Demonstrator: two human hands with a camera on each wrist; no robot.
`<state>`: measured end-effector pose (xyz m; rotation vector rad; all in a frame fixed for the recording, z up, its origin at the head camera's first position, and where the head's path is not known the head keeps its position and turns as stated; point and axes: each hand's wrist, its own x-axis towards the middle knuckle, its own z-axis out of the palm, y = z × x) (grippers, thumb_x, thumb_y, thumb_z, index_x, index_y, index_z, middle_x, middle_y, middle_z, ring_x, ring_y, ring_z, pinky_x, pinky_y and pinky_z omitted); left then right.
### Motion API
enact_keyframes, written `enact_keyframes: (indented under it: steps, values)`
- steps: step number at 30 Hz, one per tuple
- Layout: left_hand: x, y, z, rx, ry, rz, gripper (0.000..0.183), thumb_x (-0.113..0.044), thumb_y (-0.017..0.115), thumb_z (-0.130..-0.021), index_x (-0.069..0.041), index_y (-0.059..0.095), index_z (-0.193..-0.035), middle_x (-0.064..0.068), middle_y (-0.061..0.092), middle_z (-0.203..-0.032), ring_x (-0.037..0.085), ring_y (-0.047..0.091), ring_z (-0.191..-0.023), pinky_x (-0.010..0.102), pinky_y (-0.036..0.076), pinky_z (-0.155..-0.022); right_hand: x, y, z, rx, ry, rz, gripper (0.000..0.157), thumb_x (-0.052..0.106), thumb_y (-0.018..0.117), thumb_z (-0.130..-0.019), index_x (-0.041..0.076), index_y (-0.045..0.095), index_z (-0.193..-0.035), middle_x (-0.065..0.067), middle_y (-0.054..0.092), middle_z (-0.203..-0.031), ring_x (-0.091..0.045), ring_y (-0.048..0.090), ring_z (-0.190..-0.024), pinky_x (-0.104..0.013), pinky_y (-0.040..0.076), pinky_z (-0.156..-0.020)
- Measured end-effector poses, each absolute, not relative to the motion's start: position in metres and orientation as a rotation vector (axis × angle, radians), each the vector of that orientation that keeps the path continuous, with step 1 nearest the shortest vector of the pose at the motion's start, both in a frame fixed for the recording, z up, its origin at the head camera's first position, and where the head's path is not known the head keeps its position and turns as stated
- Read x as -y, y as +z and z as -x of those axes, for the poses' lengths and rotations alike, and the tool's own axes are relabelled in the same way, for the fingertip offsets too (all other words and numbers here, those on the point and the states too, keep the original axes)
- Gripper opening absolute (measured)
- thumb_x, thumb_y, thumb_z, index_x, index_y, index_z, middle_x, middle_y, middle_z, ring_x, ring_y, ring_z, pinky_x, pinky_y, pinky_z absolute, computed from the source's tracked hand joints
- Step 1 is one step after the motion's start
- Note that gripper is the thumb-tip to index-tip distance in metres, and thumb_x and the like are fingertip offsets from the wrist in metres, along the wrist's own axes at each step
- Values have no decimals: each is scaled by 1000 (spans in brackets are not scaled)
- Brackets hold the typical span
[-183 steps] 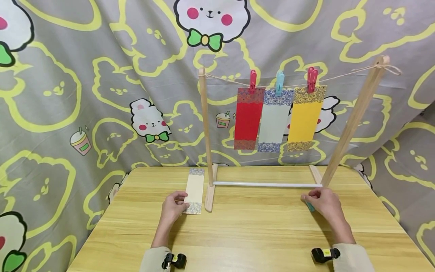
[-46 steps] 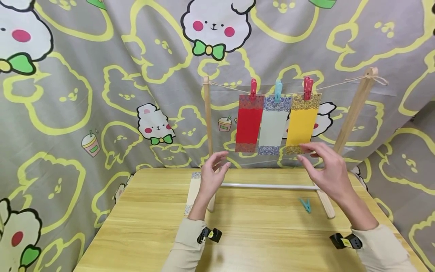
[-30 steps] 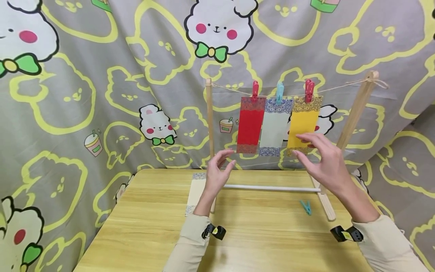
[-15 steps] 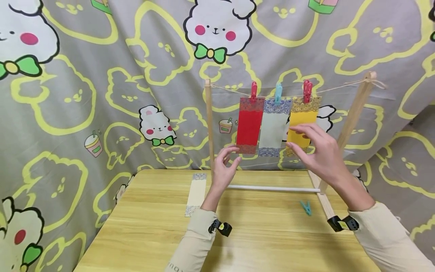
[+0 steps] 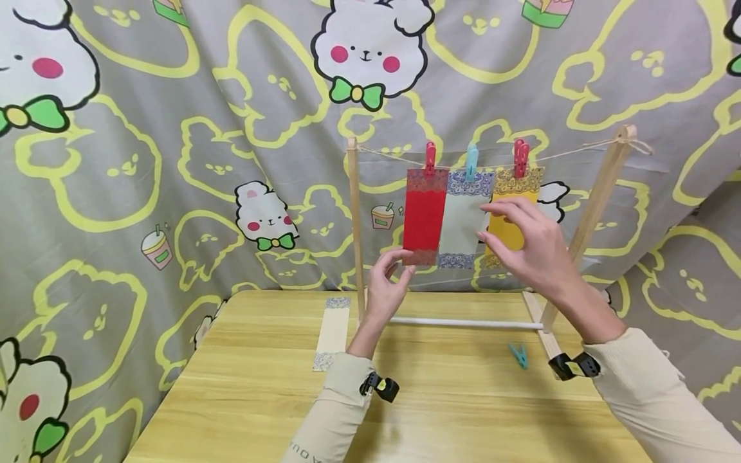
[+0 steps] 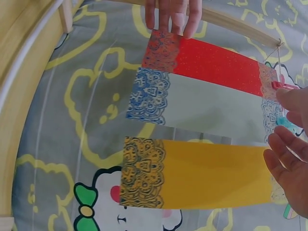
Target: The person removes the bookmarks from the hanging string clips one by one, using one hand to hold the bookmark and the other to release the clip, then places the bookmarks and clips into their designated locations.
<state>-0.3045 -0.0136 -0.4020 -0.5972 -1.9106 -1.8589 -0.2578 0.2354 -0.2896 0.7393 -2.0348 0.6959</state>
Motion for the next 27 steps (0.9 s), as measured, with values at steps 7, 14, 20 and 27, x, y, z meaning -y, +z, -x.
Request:
enact_keyframes:
  steps: [7, 14, 20, 27]
  values:
    - [11, -402, 303, 1815, -1890, 644, 25, 14, 69, -89, 11, 67, -113, 28, 64, -115, 45, 65, -109, 54, 52, -103, -229, -278, 259, 2060, 669, -741, 45, 4, 85, -82, 5, 71, -125, -10, 68, -121, -29, 64, -113, -32, 50, -99]
    - [15, -391, 291, 1756, -1896, 648, 23, 26, 61, -87, 22, 63, -109, 39, 61, -109, 55, 64, -103, 61, 53, -96, -225, -266, 261, 2036, 643, -765, 43, 3, 85, -82, 3, 71, -123, -11, 69, -118, -28, 64, -110, -29, 49, -94]
    - [21, -380, 277, 1741, -1869, 595, 22, 27, 61, -86, 19, 66, -106, 36, 62, -104, 50, 67, -101, 53, 57, -91, -220, -254, 264, 2025, 629, -787, 43, 4, 85, -83, 4, 71, -123, -10, 68, -120, -28, 63, -112, -30, 49, -92]
    - [23, -381, 277, 1711, -1844, 582, 22, 29, 61, -84, 19, 68, -102, 35, 64, -99, 50, 68, -95, 53, 59, -85, -207, -233, 270, 2017, 615, -804, 41, 3, 81, -86, 2, 69, -126, -12, 67, -120, -27, 63, -112, -42, 53, -90]
